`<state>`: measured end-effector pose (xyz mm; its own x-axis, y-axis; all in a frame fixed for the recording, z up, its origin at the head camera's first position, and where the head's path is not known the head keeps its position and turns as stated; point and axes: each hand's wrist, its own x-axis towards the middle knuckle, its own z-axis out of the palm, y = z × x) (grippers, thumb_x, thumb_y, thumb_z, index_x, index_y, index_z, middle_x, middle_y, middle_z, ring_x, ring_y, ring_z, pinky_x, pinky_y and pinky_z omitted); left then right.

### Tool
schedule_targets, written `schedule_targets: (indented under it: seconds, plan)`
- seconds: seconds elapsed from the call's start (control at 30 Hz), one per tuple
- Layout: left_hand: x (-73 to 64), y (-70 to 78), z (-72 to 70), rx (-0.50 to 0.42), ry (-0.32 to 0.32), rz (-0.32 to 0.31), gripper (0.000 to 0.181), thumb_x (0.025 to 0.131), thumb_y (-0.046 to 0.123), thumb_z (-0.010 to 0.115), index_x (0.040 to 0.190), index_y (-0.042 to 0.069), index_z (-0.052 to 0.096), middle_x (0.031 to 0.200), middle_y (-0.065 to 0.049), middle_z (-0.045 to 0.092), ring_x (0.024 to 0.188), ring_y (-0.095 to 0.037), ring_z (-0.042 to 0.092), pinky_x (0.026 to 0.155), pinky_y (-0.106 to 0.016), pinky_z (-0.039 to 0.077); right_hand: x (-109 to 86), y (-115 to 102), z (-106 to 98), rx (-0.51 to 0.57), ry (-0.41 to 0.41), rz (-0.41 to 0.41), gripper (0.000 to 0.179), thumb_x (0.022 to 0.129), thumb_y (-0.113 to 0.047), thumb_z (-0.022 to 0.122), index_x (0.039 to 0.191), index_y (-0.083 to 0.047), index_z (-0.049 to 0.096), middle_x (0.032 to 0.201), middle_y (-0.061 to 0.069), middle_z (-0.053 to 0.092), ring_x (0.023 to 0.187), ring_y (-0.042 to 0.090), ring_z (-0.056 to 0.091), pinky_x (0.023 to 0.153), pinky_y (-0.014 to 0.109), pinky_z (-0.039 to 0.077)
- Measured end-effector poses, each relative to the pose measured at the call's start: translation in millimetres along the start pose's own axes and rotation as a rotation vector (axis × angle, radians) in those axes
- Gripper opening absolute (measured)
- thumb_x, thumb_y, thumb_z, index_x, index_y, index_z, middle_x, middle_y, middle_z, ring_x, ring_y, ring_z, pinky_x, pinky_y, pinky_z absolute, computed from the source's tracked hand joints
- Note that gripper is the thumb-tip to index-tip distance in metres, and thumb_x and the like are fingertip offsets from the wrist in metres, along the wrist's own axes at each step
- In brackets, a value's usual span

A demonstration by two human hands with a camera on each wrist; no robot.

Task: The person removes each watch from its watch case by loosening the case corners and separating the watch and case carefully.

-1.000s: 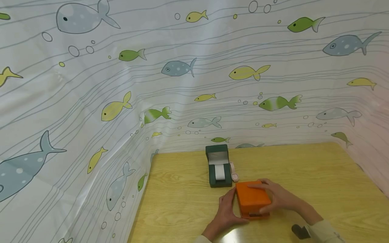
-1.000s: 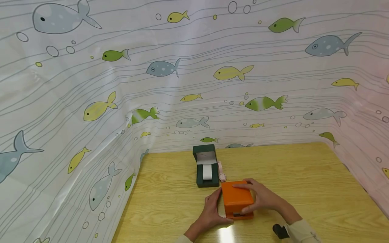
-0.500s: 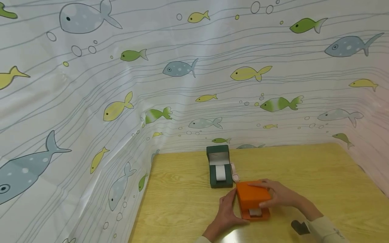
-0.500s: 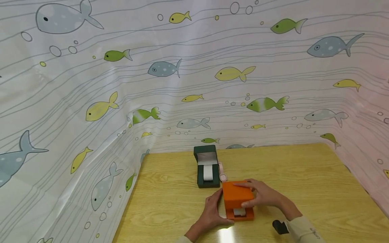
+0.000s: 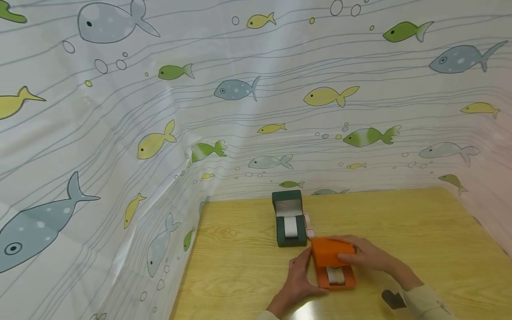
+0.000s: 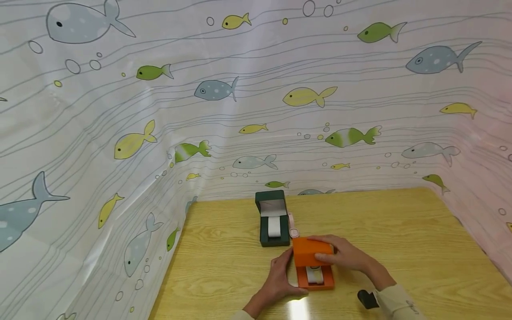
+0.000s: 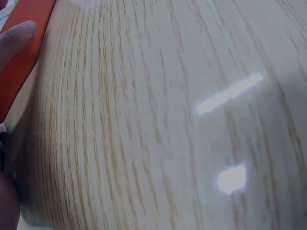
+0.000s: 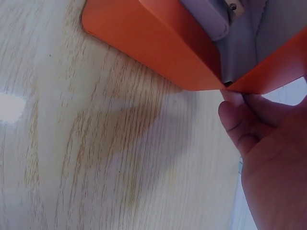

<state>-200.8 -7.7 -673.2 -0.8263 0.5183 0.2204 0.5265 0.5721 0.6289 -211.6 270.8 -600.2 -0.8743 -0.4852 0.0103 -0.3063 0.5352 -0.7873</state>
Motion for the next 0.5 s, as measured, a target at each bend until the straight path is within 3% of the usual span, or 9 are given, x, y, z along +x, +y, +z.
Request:
schedule_targets:
  seconds: [0.13,0.5]
  plan:
    - [0.5,-1.0,1.9,0.007,0.018,0.009,0.126,0.059,0.048,0.098,0.16,0.013,0.031,0.159,-0.001,0.05,0.14,-0.016,0.053,0.108,-0.031,0.036,0.2,-1.7,0.1,0.024,0.004,0.047,0.05,0.103,-0.032,0.06,0.152,-0.027,0.049,0.147,0.011,0.061,0.125,0.014,0.058,0.096,0.046,0.051]
    - [0.6,1.6,2.3,-0.011,0.026,0.025,0.127,0.059,0.048,0.099,0.161,0.015,0.03,0.158,0.0,0.05,0.14,-0.015,0.053,0.107,-0.03,0.036,3.2,-5.9,5.5,0.053,0.09,0.145,0.042,0.107,-0.036,0.051,0.145,-0.02,0.054,0.144,0.015,0.062,0.128,0.037,0.059,0.094,0.053,0.051]
